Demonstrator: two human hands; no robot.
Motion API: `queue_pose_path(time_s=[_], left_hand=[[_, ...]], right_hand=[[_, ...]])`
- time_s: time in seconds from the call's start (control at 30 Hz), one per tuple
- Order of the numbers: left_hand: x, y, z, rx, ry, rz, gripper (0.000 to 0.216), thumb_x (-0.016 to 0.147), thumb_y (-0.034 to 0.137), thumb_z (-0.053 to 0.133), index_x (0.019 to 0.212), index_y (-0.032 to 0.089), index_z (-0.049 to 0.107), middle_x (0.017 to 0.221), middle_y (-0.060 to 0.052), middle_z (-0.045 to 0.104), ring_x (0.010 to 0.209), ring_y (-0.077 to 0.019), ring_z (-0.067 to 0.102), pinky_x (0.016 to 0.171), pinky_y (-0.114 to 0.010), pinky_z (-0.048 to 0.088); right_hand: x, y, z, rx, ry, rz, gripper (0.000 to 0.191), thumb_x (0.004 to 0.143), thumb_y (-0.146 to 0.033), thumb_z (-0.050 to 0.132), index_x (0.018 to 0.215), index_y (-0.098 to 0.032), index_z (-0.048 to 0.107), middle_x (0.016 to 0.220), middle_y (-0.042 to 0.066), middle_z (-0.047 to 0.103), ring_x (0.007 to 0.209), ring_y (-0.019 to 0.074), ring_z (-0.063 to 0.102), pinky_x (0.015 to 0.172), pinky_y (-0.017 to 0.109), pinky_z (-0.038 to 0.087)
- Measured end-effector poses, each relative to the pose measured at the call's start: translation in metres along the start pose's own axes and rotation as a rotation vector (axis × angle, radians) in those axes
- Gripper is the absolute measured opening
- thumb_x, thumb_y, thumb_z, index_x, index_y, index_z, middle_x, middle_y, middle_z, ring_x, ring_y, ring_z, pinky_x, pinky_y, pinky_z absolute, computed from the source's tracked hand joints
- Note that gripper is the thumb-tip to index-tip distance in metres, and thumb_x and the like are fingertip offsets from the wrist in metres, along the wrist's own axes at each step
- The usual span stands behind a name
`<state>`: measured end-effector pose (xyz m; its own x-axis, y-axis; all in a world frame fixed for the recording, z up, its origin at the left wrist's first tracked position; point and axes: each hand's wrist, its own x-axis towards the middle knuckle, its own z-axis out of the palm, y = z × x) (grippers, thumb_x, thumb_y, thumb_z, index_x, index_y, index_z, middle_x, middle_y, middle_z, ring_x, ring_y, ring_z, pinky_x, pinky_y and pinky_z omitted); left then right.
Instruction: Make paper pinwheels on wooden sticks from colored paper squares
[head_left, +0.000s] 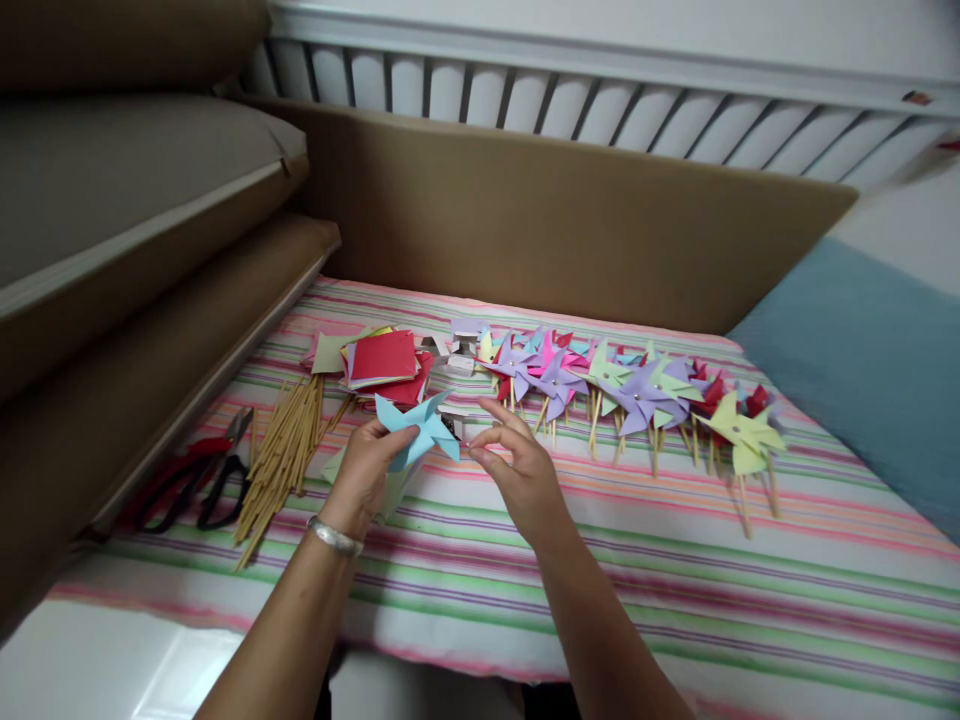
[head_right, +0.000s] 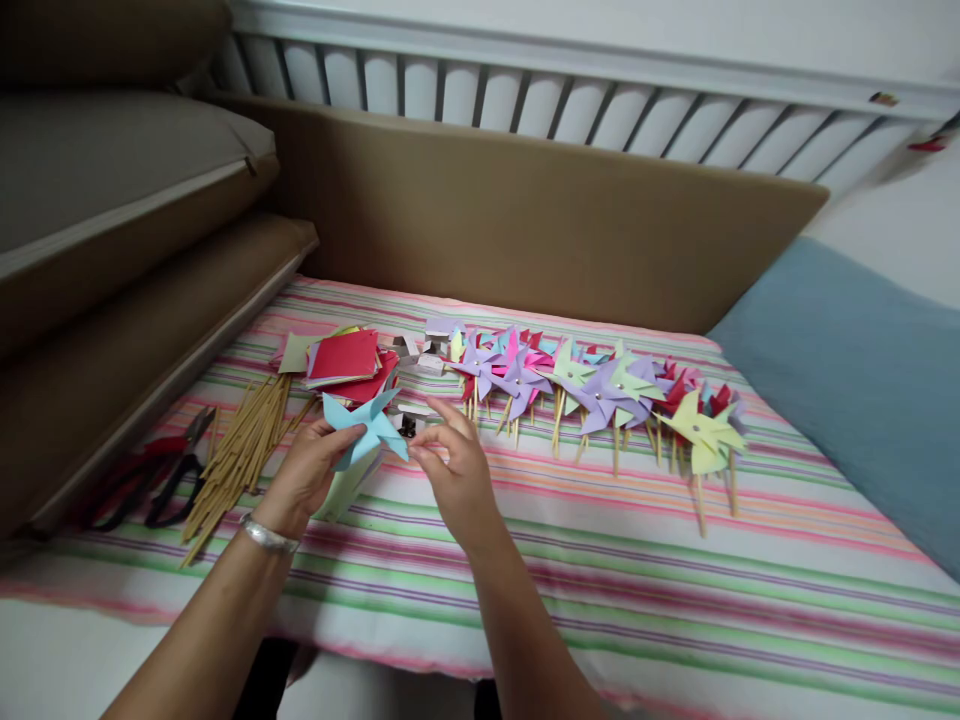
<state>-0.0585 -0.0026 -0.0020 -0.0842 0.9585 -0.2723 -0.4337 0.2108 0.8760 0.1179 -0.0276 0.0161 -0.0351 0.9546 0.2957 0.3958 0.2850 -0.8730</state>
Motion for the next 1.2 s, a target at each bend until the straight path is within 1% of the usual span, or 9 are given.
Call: queue_pose_path(time_s=[0.1,0.2,0.37,0.47,0.57,0.8,0.9,1.0,1.2], left_hand=[[-0.003,-0.003,0.007,-0.011,0.006,0.007,0.023,0.049,0.021,0.080,0.069,0.013,0.071,0.064,-0.003,0.070,0.057,-0.0136,0.060,0.063,-0.025,0.045],[-0.006,-0.006,0.013,-0.020,-0.024,0.018,0.021,0.052,0.022,0.079,0.071,0.014,0.072,0.067,-0.003,0.071,0.059,-0.0142,0.061,0.065,-0.026,0.046],[-0.008,-0.013,0.020,-0.018,-0.061,0.014,0.021,0.056,0.022,0.077,0.076,0.015,0.073,0.072,-0.004,0.072,0.064,-0.0149,0.063,0.067,-0.026,0.046],[-0.009,-0.017,0.024,-0.005,-0.079,0.028,0.021,0.058,0.023,0.077,0.076,0.015,0.073,0.070,-0.003,0.072,0.062,-0.0139,0.061,0.066,-0.025,0.045],[-0.012,-0.018,0.026,0.010,-0.086,0.039,0.020,0.058,0.024,0.077,0.075,0.016,0.073,0.069,-0.002,0.071,0.060,-0.0124,0.059,0.064,-0.024,0.044],[-0.013,-0.017,0.025,0.002,-0.115,0.016,0.022,0.057,0.025,0.077,0.075,0.014,0.073,0.068,-0.003,0.070,0.059,-0.0137,0.059,0.062,-0.025,0.045],[-0.012,-0.018,0.023,-0.011,-0.115,0.008,0.020,0.057,0.024,0.077,0.074,0.015,0.073,0.066,-0.003,0.070,0.058,-0.0128,0.059,0.062,-0.024,0.044],[-0.011,-0.018,0.023,-0.022,-0.119,0.003,0.018,0.057,0.024,0.077,0.073,0.016,0.073,0.067,-0.002,0.070,0.058,-0.0118,0.058,0.062,-0.024,0.045],[-0.012,-0.018,0.023,-0.014,-0.102,0.012,0.019,0.056,0.024,0.077,0.072,0.015,0.072,0.067,-0.002,0.070,0.059,-0.0131,0.059,0.063,-0.025,0.045]], right_hand=[[0.005,-0.008,0.011,0.063,-0.007,-0.011,0.008,0.076,-0.021,0.058,0.073,-0.023,0.064,0.142,0.002,0.040,0.134,0.0236,0.029,0.109,0.043,0.019],[0.006,-0.003,0.019,0.076,-0.011,-0.001,0.007,0.076,-0.021,0.058,0.073,-0.023,0.065,0.145,0.002,0.036,0.137,0.0228,0.023,0.110,0.043,0.016],[0.003,0.007,0.018,0.068,-0.025,0.033,0.008,0.076,-0.021,0.058,0.073,-0.021,0.065,0.147,0.005,0.033,0.137,0.0223,0.023,0.109,0.044,0.017],[0.003,0.009,0.018,0.041,-0.004,0.013,0.008,0.077,-0.021,0.058,0.073,-0.022,0.065,0.147,0.003,0.033,0.138,0.0224,0.020,0.110,0.044,0.017],[0.002,0.011,0.019,0.008,0.014,-0.009,0.007,0.077,-0.022,0.059,0.075,-0.022,0.065,0.147,0.004,0.033,0.138,0.0223,0.020,0.110,0.044,0.017],[0.003,0.010,0.019,-0.011,0.009,-0.016,0.007,0.077,-0.022,0.058,0.074,-0.022,0.065,0.145,0.005,0.036,0.137,0.0236,0.023,0.109,0.046,0.019],[0.003,0.011,0.019,-0.019,0.011,-0.015,0.008,0.077,-0.021,0.057,0.074,-0.022,0.065,0.145,0.005,0.036,0.136,0.0231,0.025,0.109,0.045,0.020],[0.003,0.012,0.020,-0.027,0.014,-0.018,0.008,0.078,-0.021,0.057,0.075,-0.022,0.065,0.145,0.005,0.036,0.136,0.0225,0.024,0.109,0.044,0.020],[0.003,0.013,0.020,-0.018,0.005,-0.032,0.008,0.078,-0.022,0.057,0.075,-0.022,0.064,0.144,0.005,0.038,0.136,0.0228,0.024,0.109,0.046,0.019]])
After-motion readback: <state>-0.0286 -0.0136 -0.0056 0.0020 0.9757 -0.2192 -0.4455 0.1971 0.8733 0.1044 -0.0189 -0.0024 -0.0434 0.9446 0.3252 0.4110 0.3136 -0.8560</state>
